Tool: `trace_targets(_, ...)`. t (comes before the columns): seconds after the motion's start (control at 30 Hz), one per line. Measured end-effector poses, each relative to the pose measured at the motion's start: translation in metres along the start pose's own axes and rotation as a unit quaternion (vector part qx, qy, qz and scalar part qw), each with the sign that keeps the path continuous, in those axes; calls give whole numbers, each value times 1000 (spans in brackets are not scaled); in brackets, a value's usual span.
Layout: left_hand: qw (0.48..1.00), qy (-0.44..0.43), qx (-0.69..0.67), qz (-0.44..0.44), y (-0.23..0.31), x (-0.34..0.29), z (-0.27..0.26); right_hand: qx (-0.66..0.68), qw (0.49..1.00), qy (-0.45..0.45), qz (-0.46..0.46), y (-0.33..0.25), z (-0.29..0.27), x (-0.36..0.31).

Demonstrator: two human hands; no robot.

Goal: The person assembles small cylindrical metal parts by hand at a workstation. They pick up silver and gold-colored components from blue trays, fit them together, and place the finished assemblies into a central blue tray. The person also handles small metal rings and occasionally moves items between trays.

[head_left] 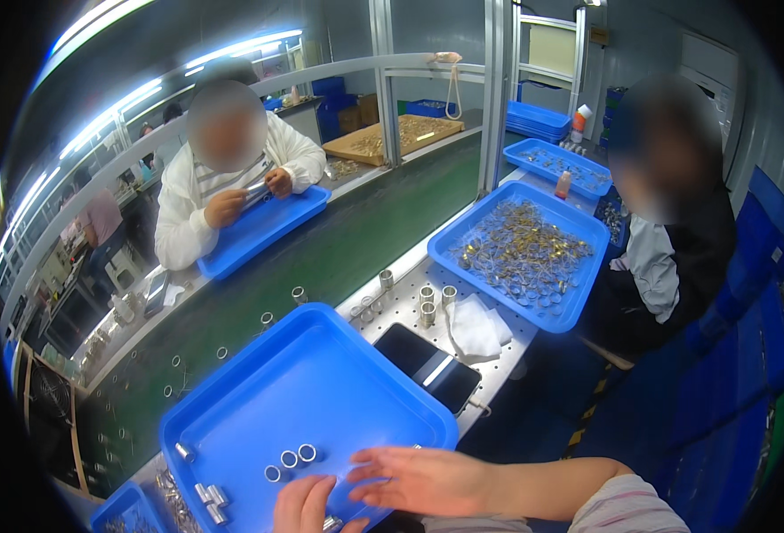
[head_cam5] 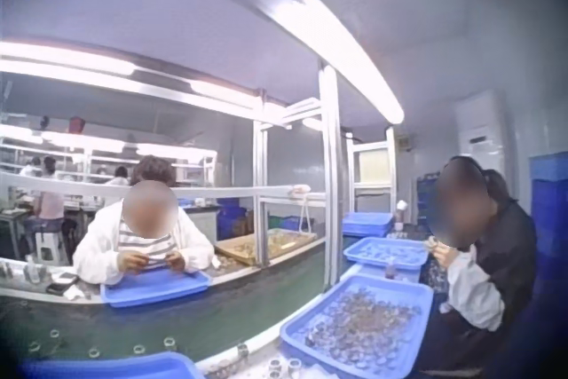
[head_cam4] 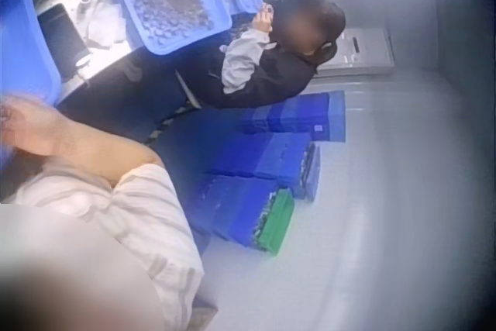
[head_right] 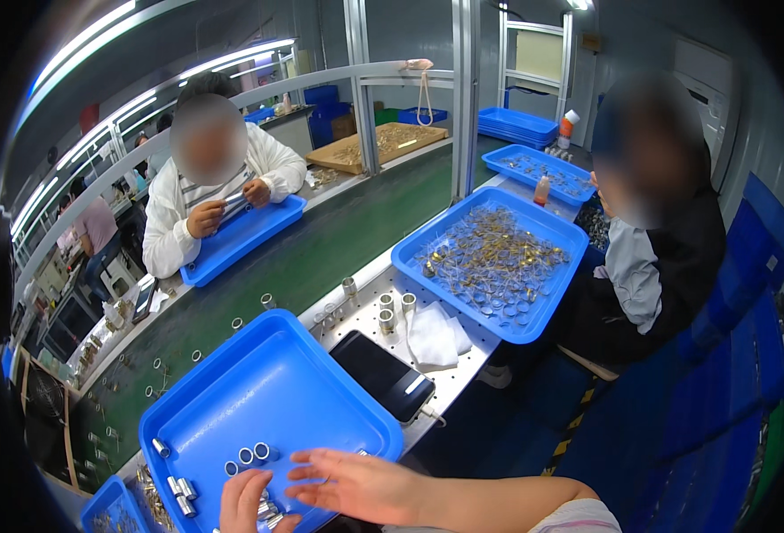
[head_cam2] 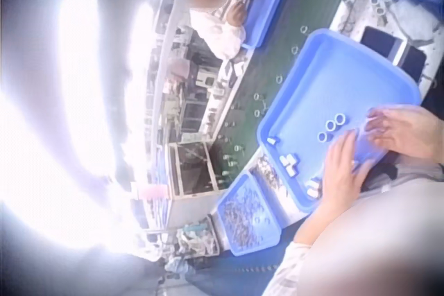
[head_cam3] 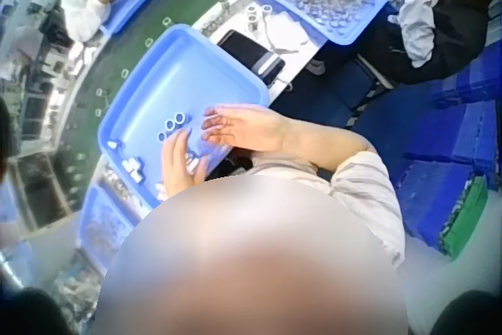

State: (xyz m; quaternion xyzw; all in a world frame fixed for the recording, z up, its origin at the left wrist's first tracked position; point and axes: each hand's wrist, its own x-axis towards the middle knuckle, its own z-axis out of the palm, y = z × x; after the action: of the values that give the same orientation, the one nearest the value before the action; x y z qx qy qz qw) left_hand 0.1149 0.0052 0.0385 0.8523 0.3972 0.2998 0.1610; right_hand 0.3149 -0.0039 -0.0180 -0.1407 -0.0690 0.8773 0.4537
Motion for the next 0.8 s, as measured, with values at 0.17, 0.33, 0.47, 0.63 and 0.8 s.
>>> trace_targets(0.17, 998, 10, -49, -34, -9, -9, -5, -35, 949, 26, -312, -105, -9, -25)
trace_targets(0.33, 996, -22, -83, -1, -15, -7, 2, -516, 489, 444, -546, -260, -74, -76)
trace_targets(0.47, 999, -20, -40, -10, -32, -26, -1, -558, 346, 487, -576, -269, -67, -76)
trace_targets(0.63, 990, -80, -102, -47, -46, -34, -9, -622, 408, 379, -551, -238, -48, -21)
trace_targets(0.8, 992, -80, -93, -5, -56, -43, -24, -789, 448, 190, -375, -197, -1, 94)
